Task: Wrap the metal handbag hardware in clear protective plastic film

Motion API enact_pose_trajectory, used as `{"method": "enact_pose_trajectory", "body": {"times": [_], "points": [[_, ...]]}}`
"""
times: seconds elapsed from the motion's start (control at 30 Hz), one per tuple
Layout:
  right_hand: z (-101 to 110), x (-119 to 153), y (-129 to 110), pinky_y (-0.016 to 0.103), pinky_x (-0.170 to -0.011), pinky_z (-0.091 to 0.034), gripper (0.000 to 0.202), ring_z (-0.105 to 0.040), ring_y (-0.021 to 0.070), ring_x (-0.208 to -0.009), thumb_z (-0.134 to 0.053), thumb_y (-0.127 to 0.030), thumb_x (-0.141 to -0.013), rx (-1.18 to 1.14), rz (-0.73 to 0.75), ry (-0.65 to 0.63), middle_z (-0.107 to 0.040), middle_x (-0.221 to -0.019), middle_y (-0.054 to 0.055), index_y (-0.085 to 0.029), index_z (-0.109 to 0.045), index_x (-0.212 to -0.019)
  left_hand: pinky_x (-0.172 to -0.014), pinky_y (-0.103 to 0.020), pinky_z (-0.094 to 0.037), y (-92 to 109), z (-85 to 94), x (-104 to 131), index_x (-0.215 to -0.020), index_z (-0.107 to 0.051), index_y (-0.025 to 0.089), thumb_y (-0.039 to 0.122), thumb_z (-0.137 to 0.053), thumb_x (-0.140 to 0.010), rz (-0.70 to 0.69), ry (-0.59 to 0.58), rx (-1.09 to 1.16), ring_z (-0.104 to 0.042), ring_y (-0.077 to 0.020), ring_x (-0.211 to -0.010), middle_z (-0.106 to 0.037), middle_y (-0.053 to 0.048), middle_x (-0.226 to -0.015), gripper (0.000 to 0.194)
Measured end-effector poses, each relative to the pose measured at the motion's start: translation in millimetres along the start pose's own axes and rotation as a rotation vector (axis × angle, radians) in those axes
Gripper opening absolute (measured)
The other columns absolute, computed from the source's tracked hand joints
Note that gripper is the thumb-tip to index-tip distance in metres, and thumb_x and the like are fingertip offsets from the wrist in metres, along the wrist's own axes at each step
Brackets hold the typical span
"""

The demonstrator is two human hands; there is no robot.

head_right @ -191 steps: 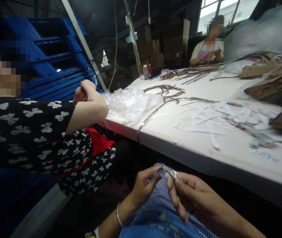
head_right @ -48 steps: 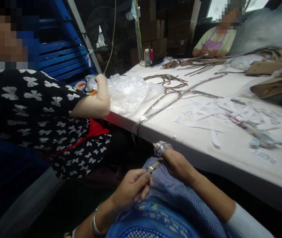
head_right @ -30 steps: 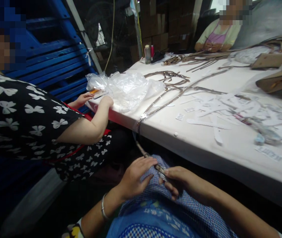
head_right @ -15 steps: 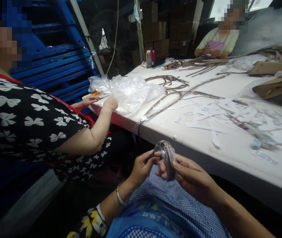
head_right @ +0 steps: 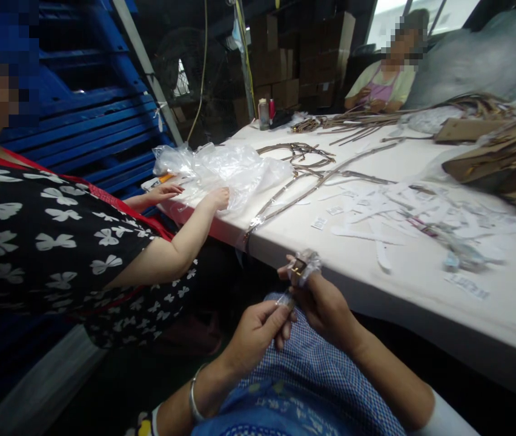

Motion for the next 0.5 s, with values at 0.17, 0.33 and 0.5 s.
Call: {"method": "enact_pose_trajectory", "body": {"times": [0.17, 0.33, 0.5], "points": [[-6, 14, -4, 0.043, -0.107, -0.043, 0.052, -0.052, 0.0275, -0.127, -0.05, -0.018, -0.091, 0.106, 0.169, -0.3, -0.056, -0.135, 0.015, -0.018, -0.038, -0.142, -0.041, -0.015, -0.034, 6, 7.8, 4, -0.073, -0.06, 0.011, 0.046, -0.055, -0.087, 0.145, 0.004, 0.083, -0.044, -0.0051, -0.042, -0.051, 0.002, -0.055, 0.038], [-11, 26, 1, 0.041, -0.093, -0.054, 0.031, -0.066, 0.0271, -0.101, -0.053, -0.018, -0.088, 0.06, 0.158, -0.337, -0.069, -0.106, 0.016, -0.015, -0.058, -0.118, -0.034, -0.014, -0.029, 0, 7.1, 6, -0.069, -0.06, 0.011, 0.043, -0.056, -0.083, 0.312, -0.011, 0.184, -0.043, -0.0051, -0.037, -0.051, 0.002, -0.052, 0.035], [-21, 31, 22, 0.048, -0.103, -0.044, 0.035, -0.06, 0.028, -0.116, -0.058, -0.029, -0.091, -0.41, -0.333, -0.115, -0.065, -0.124, 0.014, -0.021, -0.06, -0.125, -0.041, -0.018, -0.039, 10, 9.3, 3, -0.079, -0.065, 0.009, 0.053, -0.045, -0.09, 0.169, 0.005, 0.159, -0.052, -0.0089, -0.043, -0.06, -0.004, -0.059, 0.049]]}}
Point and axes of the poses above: each hand's wrist, its own x-axis away from the middle knuckle, its own z-axis out of the back of the hand, y = z × x, the point moved 4 cm from there along -x, towards the middle knuckle
